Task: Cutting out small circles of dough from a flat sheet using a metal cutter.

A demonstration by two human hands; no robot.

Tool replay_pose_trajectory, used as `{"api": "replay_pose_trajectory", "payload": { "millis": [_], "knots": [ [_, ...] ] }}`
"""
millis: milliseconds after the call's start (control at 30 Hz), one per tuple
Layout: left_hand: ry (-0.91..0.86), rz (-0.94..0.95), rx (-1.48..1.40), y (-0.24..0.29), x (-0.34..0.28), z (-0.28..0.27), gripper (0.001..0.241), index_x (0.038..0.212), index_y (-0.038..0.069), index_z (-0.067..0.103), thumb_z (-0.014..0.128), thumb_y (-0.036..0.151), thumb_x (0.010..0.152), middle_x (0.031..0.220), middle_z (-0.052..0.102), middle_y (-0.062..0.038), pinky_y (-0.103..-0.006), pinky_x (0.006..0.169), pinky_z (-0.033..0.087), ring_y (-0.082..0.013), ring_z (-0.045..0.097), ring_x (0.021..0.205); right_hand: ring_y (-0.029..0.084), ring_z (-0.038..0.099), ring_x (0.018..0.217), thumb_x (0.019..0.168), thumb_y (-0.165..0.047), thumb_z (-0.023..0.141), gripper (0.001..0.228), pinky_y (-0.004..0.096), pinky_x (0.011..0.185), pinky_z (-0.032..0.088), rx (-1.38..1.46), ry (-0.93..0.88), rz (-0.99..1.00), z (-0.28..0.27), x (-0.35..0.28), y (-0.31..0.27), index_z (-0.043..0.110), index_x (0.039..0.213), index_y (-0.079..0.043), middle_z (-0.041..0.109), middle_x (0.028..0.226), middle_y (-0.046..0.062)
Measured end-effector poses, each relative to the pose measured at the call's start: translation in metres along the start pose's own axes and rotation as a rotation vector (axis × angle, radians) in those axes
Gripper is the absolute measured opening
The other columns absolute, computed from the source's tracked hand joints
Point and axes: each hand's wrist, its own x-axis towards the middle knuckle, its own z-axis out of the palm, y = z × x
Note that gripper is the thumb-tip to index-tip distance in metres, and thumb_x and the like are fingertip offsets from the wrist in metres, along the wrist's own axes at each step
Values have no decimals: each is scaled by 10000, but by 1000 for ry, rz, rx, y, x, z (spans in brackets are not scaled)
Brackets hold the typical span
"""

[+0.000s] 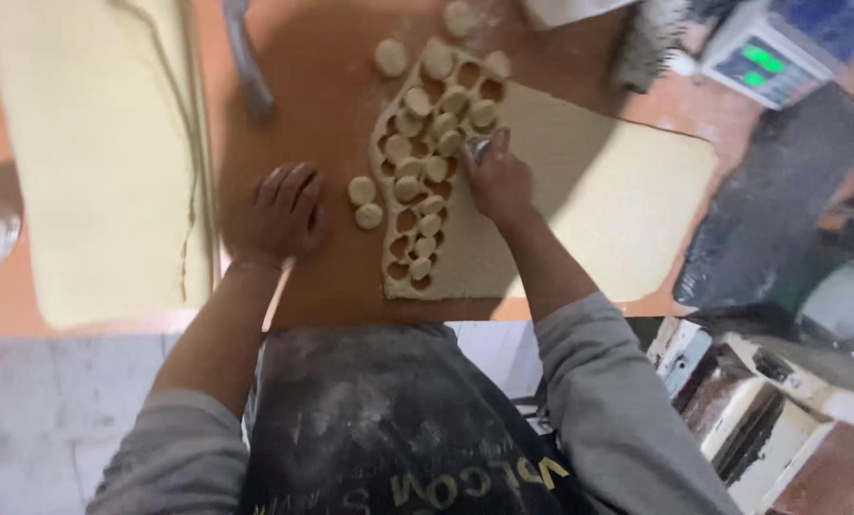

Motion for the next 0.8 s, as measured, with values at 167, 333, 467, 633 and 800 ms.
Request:
{"api": "replay_pose_trajectory", "payload": {
  "millis": [167,333,467,633,800],
  "knots": [
    [163,-14,-83,-8,-9,32,408,1335,172,640,637,283,943,1416,591,-55,-480,1117,434,-284,547,1300,455,633,1025,1099,-531,406,598,550,864,531,993,44,102,45,21,54,507,1380,-12,689,1207,216],
    [78,-46,-149,-2,2,4,384,1358,169,628,654,252,985,1453,590,-38,-462,1130,431,-257,558,1351,416,720,919,1069,-540,495,594,511,755,562,385,43,64,1,-41,0,466,1286,12,723,1043,252],
    [78,-15,-104,-3,6,-9,389,1347,155,640,658,276,978,1442,591,-44,-459,1106,435,-259,557,1317,414,722,844,1051,-565,532,613,512,678,572,38,66,-61,41,-26,-1,441,1287,-6,715,1028,248],
    [95,-10,-135,-2,3,-5,359,1328,138,645,665,271,996,1460,573,-57,-470,1134,434,-269,541,1343,361,693,845,1058,-560,520,573,488,683,553,277,53,8,22,-33,1,501,1274,-30,707,1023,185],
    [128,-32,-138,-5,-4,8,389,1313,147,650,657,274,945,1418,574,-82,-484,1107,438,-290,542,1309,231,536,836,1133,-612,463,575,402,652,474,1136,-138,227,30,-35,26,534,1242,-52,586,1041,71]
  ]
}}
